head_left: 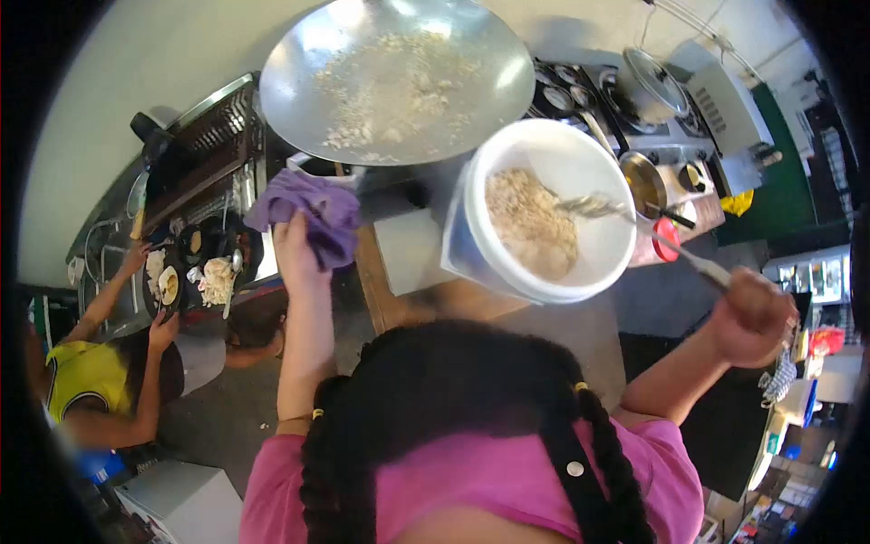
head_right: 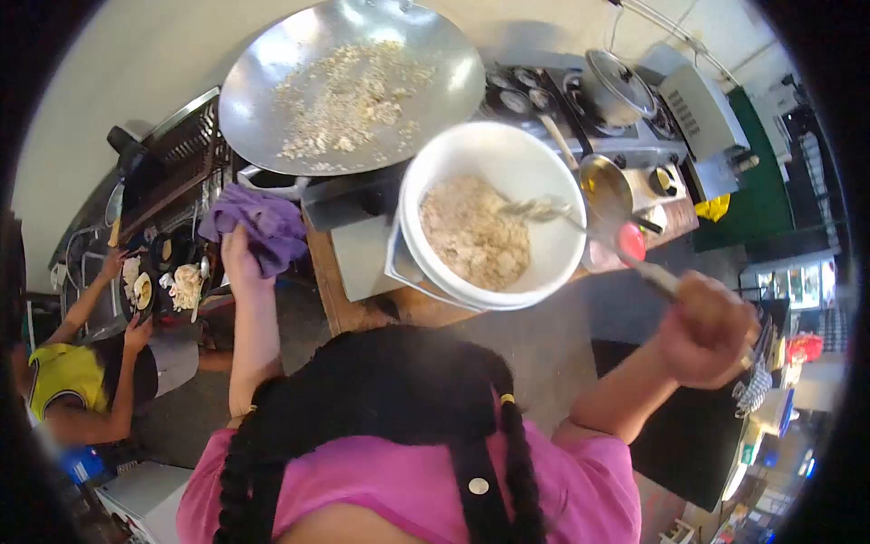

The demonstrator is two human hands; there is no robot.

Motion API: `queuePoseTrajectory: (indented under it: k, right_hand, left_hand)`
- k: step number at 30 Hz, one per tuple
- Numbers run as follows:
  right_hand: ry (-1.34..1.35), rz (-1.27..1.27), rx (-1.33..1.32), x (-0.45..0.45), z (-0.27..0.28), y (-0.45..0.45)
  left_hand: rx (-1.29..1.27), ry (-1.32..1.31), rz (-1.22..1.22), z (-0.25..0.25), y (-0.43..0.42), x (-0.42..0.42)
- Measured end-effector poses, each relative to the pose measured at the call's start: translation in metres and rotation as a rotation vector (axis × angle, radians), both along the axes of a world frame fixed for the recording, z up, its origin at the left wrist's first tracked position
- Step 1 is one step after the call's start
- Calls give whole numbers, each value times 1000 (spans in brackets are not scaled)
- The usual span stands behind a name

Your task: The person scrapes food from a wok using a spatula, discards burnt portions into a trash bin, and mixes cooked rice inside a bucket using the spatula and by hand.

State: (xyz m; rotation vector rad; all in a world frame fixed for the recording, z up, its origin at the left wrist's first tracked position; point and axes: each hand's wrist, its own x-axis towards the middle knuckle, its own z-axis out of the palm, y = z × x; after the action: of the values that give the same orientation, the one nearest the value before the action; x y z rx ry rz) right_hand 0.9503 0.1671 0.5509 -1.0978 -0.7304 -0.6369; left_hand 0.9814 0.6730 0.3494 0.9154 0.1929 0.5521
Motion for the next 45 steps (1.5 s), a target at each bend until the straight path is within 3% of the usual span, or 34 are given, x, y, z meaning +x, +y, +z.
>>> queuePoseTrajectory:
  k: [2,4,6,7,8,9,10,13,15,16,18,21,23,26,27,29,31,33,37,39,41,43,45]
  right_hand:
    - [-26,49,92,9,32,17]
    - [-158,111,-28,41,48,42]
    - [-191,-86,-253,96,25,71]
    - [104,-427,131,109,13,150]
    - [345,-407,343,133,3,190]
    - [112,-3,-105,181,-40,160]
    - [216,35,-232,185,-42,191]
    - [150,167,-437,200,-71,226]
    - [7,202,-723,193,-60,224]
    - [10,210,-732,188,-48,222]
    - [-255,-208,-1100,172,-13,222]
    - [581,-353,-1252,156,13,200]
    - [423,-426,-1348,164,1,191]
    - [-128,-624,-1796,166,-19,194]
    - [-117,-633,-1800,165,-17,193]
    - [52,-541,-2104,158,-3,197]
    - [-39,-528,-2127,132,21,199]
    - [106,-502,-2192,117,28,205]
    - [-85,-477,-1921,187,-88,200]
    - [-37,-538,-1982,201,-89,235]
    - [76,-539,-2097,203,-58,255]
    - [-147,-495,-1982,175,-16,236]
    - [76,-541,-2092,129,24,240]
  left_hand:
    - [-51,44,78,10,-13,9]
    - [-96,53,138,4,-18,17]
    - [-107,54,147,-5,-18,23]
    - [-161,19,138,-2,-23,25]
    - [-168,12,147,-1,-26,30]
    - [-153,-28,158,-3,-28,35]
    - [-137,-67,169,-5,-30,39]
    - [-47,-48,206,-12,-31,50]
    - [-115,-86,213,-4,-35,55]
    - [-194,-112,183,4,-38,57]
    - [-267,-120,181,-1,-34,61]
    - [-126,-57,212,-2,-27,65]
    - [-194,-95,187,4,-28,66]
    - [-206,-49,246,5,-26,69]
    - [-215,-48,233,7,-24,68]
    - [-225,-43,208,10,-25,66]
    - [-288,-101,200,13,-23,67]
    - [-339,-101,223,16,-22,72]
    - [-429,-100,192,33,-20,70]
    - [-453,-95,246,23,-20,78]
    - [-466,-93,299,19,-16,81]
    - [-363,-91,219,24,-16,74]
    - [-379,8,188,33,-14,68]
